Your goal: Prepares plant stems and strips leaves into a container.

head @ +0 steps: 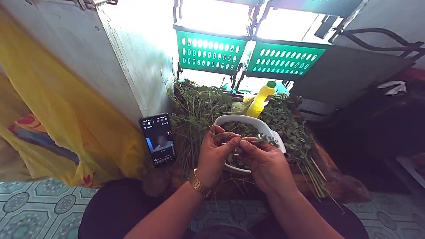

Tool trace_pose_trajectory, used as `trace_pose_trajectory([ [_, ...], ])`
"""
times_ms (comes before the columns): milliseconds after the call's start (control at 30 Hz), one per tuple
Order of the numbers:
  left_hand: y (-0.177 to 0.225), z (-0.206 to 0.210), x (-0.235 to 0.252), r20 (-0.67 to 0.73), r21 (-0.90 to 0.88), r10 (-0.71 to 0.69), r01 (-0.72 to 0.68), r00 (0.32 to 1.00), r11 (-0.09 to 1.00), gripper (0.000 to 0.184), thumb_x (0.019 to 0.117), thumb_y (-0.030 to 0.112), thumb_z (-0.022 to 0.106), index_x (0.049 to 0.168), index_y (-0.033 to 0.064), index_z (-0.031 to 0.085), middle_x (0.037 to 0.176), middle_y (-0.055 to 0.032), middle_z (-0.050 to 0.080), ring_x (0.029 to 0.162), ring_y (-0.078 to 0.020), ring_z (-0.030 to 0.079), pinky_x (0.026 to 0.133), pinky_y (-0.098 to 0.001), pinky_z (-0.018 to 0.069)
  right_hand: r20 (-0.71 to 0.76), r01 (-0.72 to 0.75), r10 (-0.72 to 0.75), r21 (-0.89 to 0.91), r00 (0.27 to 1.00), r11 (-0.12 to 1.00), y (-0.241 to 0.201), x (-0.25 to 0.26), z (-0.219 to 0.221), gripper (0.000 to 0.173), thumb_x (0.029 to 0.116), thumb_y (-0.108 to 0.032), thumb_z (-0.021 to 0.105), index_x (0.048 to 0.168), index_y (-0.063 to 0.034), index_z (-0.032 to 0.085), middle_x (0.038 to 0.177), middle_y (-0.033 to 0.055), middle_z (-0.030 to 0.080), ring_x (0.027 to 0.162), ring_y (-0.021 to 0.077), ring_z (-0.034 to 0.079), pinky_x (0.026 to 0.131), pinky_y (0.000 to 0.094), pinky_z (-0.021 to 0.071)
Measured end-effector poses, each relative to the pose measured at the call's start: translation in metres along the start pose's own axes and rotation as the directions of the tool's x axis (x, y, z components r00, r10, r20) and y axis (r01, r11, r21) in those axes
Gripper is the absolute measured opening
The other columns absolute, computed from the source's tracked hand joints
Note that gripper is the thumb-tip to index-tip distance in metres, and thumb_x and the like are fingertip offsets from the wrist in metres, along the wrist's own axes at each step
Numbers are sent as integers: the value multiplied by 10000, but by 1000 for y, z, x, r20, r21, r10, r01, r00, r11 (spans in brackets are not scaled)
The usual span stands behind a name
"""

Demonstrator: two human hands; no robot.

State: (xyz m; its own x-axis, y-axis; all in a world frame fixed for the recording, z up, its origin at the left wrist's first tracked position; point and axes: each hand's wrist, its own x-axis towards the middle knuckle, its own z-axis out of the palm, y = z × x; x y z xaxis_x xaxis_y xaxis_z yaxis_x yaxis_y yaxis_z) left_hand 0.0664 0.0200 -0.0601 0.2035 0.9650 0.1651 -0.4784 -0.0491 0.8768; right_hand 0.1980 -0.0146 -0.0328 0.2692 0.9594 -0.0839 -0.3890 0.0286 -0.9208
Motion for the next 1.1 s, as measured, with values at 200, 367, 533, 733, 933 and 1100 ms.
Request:
trace_pose_trajectory([
  [200, -1, 2, -1, -58, 26, 30, -28, 998, 999, 321, 937, 4, 704, 1143, 161, 513, 1023, -7, 737, 862, -69, 700, 731, -207, 559, -6, 26, -26, 39, 1000, 999, 3, -1, -7, 90, 914, 50, 696, 982, 11, 739, 870, 124, 740, 714, 160, 721, 700, 302, 638],
  [367, 4, -2, 1, -83, 70, 28, -23, 996, 997, 289, 946, 37, 707, 1120, 168, 517, 1022, 7, 737, 888, -61, 696, 766, -216, 553, -4, 42, -43, -55, 999, 998, 4, -1, -19, 87, 905, 42, 708, 973, -2, 739, 879, 106, 737, 720, 155, 717, 711, 296, 635],
  [533, 9, -10, 7, -102, 73, 58, -50, 993, 996, 271, 961, 86, 705, 1123, 191, 516, 1022, 37, 734, 927, -47, 699, 811, -218, 559, 19, 100, -99, -321, 995, 942, 7, 9, -39, 113, 879, 16, 758, 985, -21, 743, 861, 93, 738, 729, 144, 712, 714, 286, 626],
  [733, 12, -14, 10, -53, 80, 11, -7, 999, 997, 321, 970, 80, 693, 1192, 192, 489, 1055, 18, 726, 937, -85, 699, 849, -272, 570, 139, 311, -406, -865, 903, 394, -7, 22, -64, 277, 996, -93, 596, 1260, -51, 668, 1260, 145, 671, 1125, 279, 663, 934, 533, 548],
  [933, 12, -11, 9, 17, 44, -28, 27, 999, 999, 377, 967, 24, 673, 1250, 183, 481, 1053, -12, 711, 897, -119, 704, 823, -285, 591, 451, 571, -350, -648, 821, 505, -33, 26, -53, 251, 989, -220, 661, 1221, -154, 731, 1187, -30, 729, 1044, 78, 695, 908, 269, 594],
  [1100, 13, -9, 8, 40, 16, -45, 44, 998, 999, 369, 964, -14, 653, 1232, 174, 481, 1047, -22, 698, 855, -126, 700, 805, -283, 592, 549, 592, -255, -621, 796, 513, -32, 29, -42, 172, 934, -150, 732, 1104, -160, 760, 1019, -54, 752, 894, 60, 709, 794, 230, 609],
])
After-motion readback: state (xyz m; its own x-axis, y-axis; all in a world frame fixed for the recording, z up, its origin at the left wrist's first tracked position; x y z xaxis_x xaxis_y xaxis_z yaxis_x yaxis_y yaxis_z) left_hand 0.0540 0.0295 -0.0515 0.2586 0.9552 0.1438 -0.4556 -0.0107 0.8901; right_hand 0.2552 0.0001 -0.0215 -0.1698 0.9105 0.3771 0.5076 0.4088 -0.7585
